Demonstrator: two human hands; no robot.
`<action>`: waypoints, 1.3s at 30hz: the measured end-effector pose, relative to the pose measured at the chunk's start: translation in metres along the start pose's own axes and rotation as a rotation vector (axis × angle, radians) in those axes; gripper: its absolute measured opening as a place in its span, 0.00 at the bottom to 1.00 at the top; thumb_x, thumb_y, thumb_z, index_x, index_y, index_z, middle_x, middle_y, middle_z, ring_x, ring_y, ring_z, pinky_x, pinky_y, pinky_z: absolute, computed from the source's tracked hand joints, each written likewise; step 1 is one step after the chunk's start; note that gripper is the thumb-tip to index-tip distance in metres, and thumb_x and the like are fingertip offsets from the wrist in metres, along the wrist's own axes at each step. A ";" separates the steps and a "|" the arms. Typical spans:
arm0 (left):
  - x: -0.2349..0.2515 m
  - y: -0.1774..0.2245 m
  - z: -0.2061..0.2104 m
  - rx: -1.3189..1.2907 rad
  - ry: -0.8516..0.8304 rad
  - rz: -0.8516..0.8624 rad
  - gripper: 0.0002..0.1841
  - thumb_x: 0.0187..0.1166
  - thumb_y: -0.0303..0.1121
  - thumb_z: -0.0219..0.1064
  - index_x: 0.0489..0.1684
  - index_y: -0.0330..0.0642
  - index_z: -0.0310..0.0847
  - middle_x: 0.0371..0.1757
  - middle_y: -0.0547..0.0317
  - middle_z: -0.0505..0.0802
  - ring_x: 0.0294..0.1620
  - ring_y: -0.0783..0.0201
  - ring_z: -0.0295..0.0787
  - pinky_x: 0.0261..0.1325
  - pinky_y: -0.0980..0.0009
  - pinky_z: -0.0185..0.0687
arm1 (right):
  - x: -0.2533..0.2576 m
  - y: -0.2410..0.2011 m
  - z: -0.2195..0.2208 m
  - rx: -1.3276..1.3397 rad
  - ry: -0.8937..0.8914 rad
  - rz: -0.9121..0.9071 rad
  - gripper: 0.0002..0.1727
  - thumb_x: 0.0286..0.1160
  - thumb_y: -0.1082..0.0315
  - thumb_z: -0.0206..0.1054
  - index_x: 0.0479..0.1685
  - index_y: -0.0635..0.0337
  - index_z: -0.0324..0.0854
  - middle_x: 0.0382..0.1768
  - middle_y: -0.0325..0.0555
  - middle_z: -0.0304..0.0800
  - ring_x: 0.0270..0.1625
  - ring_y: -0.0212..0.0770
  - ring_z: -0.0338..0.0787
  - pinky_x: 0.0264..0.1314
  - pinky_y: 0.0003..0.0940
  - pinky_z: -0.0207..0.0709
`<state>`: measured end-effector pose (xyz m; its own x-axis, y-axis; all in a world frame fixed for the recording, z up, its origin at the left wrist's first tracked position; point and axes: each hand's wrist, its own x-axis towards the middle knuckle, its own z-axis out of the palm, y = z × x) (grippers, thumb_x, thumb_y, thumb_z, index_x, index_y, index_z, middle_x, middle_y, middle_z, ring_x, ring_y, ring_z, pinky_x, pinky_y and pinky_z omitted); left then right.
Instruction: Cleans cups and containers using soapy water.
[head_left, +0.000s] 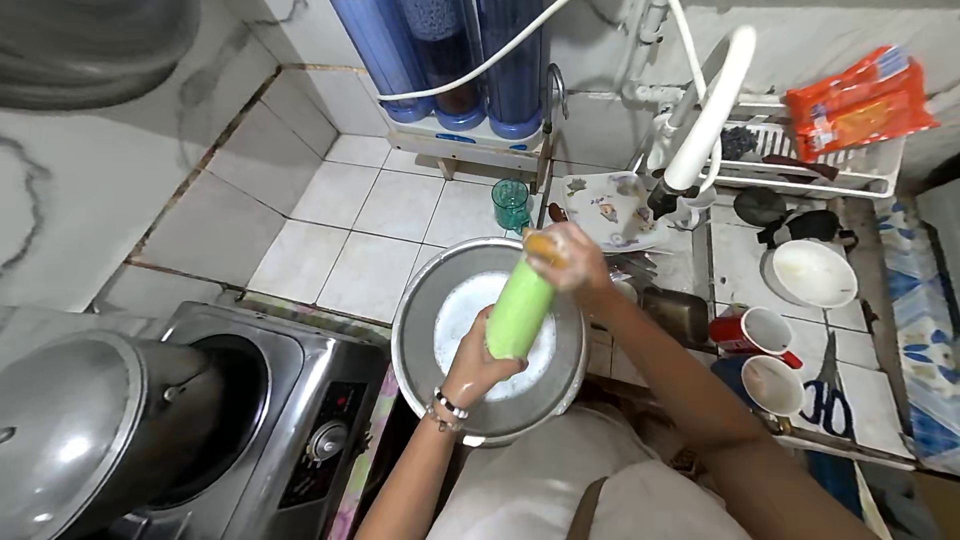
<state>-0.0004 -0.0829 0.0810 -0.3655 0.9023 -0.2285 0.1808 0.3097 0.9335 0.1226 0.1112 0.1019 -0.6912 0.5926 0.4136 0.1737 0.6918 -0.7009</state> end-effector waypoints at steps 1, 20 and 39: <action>-0.001 0.000 -0.001 -0.049 0.010 0.043 0.53 0.42 0.29 0.85 0.80 0.29 0.64 0.61 0.50 0.90 0.58 0.69 0.90 0.63 0.71 0.87 | 0.004 -0.002 -0.005 0.134 0.007 0.088 0.24 0.70 0.58 0.75 0.57 0.69 0.87 0.59 0.60 0.89 0.60 0.50 0.89 0.65 0.48 0.83; 0.009 -0.019 0.029 -0.357 0.431 0.555 0.56 0.35 0.37 0.94 0.72 0.30 0.62 0.59 0.69 0.91 0.61 0.79 0.87 0.69 0.73 0.86 | -0.078 -0.067 0.081 0.840 0.270 0.457 0.58 0.77 0.32 0.58 0.78 0.89 0.51 0.67 0.57 0.80 0.69 0.18 0.80 0.73 0.16 0.73; 0.007 -0.014 0.042 -0.140 0.163 0.566 0.33 0.88 0.53 0.49 0.71 0.29 0.79 0.85 0.31 0.71 0.94 0.41 0.50 0.95 0.48 0.39 | -0.045 -0.039 0.036 1.117 -0.047 0.970 0.18 0.89 0.61 0.50 0.64 0.66 0.73 0.39 0.43 0.90 0.40 0.30 0.91 0.47 0.30 0.88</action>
<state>0.0326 -0.0681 0.0551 -0.3851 0.8543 0.3490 0.2699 -0.2574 0.9278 0.1212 0.0424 0.0899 -0.6486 0.5985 -0.4702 -0.0321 -0.6387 -0.7688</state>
